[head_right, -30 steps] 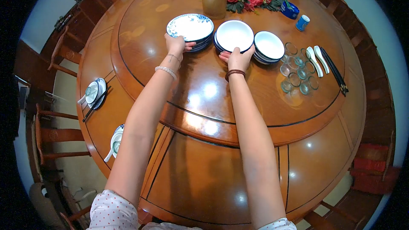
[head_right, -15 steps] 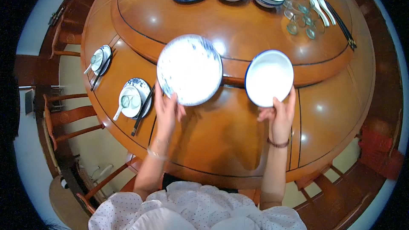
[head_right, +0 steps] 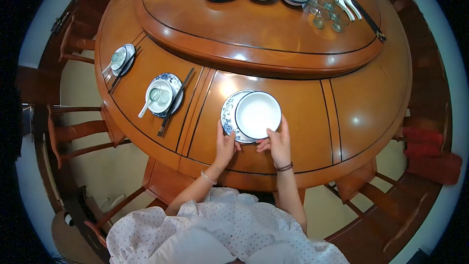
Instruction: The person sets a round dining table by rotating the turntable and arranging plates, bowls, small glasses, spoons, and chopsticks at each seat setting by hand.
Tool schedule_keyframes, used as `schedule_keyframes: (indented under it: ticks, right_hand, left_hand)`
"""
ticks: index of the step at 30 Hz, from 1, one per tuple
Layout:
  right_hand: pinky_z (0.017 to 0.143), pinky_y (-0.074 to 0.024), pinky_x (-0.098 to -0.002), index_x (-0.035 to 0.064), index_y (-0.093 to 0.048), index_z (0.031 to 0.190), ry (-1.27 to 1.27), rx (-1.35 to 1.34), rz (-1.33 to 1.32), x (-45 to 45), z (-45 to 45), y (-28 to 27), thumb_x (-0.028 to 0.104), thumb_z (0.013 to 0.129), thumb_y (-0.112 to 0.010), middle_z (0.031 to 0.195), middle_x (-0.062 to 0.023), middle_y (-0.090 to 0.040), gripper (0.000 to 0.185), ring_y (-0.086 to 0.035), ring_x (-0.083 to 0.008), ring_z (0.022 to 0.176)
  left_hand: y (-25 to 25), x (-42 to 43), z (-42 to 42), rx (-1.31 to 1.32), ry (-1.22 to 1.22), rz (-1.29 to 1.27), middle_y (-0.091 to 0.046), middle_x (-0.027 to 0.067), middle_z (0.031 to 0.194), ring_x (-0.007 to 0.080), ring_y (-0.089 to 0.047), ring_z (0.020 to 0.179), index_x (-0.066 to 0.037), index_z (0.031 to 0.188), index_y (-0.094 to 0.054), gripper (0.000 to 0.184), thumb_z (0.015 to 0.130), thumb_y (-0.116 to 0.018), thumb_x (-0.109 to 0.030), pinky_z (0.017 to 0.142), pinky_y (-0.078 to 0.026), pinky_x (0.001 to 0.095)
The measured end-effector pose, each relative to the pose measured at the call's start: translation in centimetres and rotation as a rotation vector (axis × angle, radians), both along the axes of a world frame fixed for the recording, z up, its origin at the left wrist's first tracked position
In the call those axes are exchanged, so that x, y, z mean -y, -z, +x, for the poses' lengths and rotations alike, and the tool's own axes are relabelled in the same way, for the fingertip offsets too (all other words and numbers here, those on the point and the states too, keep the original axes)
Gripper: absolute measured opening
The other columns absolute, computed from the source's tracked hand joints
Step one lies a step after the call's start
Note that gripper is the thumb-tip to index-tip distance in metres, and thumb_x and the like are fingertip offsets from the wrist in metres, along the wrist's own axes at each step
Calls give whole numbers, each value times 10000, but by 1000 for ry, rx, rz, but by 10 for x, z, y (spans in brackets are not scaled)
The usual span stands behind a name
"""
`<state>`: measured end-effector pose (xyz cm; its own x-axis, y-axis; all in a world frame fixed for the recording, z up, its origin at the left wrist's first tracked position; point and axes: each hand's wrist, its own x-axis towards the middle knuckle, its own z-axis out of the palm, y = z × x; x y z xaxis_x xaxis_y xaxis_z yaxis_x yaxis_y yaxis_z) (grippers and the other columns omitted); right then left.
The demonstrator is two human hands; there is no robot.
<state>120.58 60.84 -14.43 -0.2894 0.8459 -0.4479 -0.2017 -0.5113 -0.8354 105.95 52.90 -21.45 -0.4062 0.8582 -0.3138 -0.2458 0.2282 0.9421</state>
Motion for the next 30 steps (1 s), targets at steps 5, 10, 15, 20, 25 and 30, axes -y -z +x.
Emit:
schedule_keyframes:
  ticks: [5,10,15,20,25,30]
  right_hand:
    - [426,-508,-252,102,-100,1366,-52,34,-30,5,-19,10,48,879,-386,678,-161,-577,567,-577,-154,504]
    - [450,-516,-259,138,-94,1371,-79,2,-83,13,-33,18,63,883,-413,707,-164,-582,587,-576,-158,508]
    - [453,-516,-259,161,-89,1375,-98,31,-88,12,-40,30,59,883,-417,719,-167,-583,600,-584,-165,527]
    - [460,-525,-269,146,-67,1365,-110,48,-81,10,-40,43,67,886,-419,753,-174,-575,600,-597,-179,560]
    - [459,-519,-259,148,-40,1371,-77,61,-93,13,-32,44,64,891,-410,753,-177,-579,612,-590,-175,547]
    - [455,-516,-246,152,-93,1373,-5,81,-112,13,-21,45,52,894,-390,739,-165,-583,573,-582,-153,531]
  left_hand:
    - [18,0,-7,77,-92,124,-550,116,792,99,-503,447,-69,1359,-29,580,901,-383,-32,377,-411,201]
    - [17,8,-10,85,-121,89,-548,110,770,99,-489,432,-66,1354,-39,577,897,-388,-30,370,-404,202]
    - [21,8,-8,91,-113,2,-541,103,757,97,-486,428,-86,1353,-55,577,894,-401,-30,369,-402,204]
    - [21,11,-12,44,-42,0,-536,71,640,98,-491,417,-133,1366,-45,606,894,-416,-52,358,-392,203]
    - [21,14,-4,57,55,-82,-572,83,615,112,-535,415,-162,1375,-19,648,891,-444,-87,306,-362,206]
    - [22,12,4,47,76,-99,-584,91,632,120,-554,428,-159,1379,-13,657,891,-448,-93,303,-367,204]
